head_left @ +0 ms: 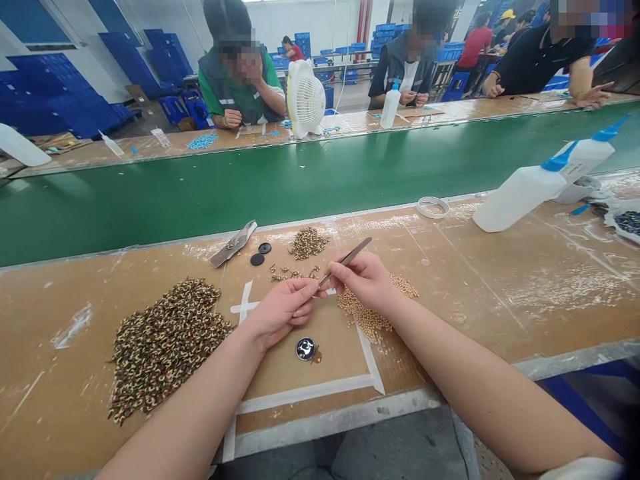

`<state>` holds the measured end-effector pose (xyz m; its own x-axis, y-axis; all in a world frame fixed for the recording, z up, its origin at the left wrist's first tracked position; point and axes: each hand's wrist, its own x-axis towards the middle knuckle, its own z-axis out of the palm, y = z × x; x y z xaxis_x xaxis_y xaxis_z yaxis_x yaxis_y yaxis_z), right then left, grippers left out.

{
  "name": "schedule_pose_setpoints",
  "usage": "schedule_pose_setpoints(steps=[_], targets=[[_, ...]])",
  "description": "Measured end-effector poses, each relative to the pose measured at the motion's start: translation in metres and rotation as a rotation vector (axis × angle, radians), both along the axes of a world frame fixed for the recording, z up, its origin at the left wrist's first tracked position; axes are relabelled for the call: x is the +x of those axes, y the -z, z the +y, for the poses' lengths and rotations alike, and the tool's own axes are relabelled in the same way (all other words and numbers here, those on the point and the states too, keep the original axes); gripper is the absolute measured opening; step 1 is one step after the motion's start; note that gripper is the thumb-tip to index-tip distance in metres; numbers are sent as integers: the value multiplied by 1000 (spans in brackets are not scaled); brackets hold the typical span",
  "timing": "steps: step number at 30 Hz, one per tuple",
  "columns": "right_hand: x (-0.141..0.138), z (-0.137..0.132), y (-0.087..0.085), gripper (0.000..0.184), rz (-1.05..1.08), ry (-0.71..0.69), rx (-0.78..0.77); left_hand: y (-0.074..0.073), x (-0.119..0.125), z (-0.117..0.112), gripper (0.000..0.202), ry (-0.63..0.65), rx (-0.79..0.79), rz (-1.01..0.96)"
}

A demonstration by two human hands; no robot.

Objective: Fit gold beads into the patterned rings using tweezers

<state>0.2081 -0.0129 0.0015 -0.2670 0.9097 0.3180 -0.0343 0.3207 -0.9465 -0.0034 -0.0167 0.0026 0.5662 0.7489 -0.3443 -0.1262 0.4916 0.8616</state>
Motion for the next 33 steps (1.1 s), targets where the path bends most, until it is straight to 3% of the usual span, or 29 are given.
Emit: schedule_pose_setpoints(steps=[8,17,24,30,33], targets=[[0,-1,-4,32,19,9,-34,3,0,2,34,18,4,2],[1,-3,-6,31,-103,14,44,0,2,1,34,16,21,6],[3,-5,-14,37,-238,50,188,-1,1,-1,37,35,17,25],[3,-6,-10,33,-126,82,123,2,3,-2,45,16,64,59],[2,-6,-6,33,-54,77,61,-11,0,0,50,-64,192,198]])
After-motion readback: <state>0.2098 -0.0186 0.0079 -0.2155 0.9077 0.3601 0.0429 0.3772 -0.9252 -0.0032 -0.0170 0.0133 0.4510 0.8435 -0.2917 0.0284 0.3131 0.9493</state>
